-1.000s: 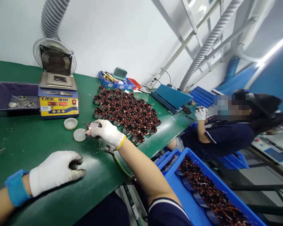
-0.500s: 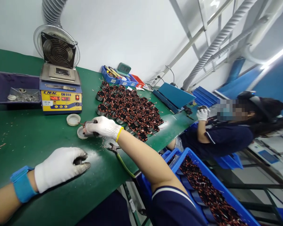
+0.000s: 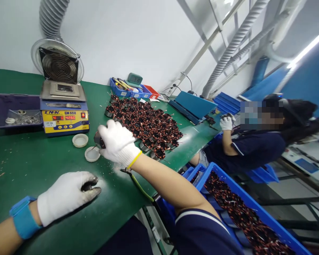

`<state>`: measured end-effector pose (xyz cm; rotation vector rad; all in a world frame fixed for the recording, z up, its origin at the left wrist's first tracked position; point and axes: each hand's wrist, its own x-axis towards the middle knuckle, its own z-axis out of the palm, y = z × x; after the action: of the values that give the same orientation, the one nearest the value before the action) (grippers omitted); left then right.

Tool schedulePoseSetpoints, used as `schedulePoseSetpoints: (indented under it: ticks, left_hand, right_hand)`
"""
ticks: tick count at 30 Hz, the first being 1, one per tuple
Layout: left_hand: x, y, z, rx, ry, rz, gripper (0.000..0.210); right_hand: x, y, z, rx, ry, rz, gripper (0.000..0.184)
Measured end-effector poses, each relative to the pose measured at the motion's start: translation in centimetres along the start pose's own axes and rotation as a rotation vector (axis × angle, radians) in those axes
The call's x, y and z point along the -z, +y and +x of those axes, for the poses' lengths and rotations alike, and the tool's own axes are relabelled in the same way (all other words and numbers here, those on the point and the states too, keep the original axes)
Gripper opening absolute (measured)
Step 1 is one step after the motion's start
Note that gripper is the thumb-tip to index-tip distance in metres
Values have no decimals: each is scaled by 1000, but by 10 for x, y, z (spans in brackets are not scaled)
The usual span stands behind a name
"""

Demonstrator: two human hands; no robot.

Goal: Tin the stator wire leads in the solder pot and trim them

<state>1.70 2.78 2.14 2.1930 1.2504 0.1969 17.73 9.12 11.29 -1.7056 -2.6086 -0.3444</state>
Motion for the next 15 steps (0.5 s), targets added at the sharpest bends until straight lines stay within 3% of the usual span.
schedulePoseSetpoints:
  ticks: [4, 8, 12, 15]
  left_hand:
    - [1, 2, 0, 4, -4, 16, 30]
    - [2, 3, 1, 18, -12, -3, 28]
    - [2, 2, 2, 24, -15, -20, 29]
    - [1, 0, 2, 20, 0, -28, 30]
  right_hand:
    - [-4, -14, 6, 0, -143, -129, 34]
    - [-9, -23, 7, -52, -194, -134, 38]
    - [-6, -20, 6, -32, -170, -143, 42]
    - [11, -13, 18, 28, -40, -189, 37]
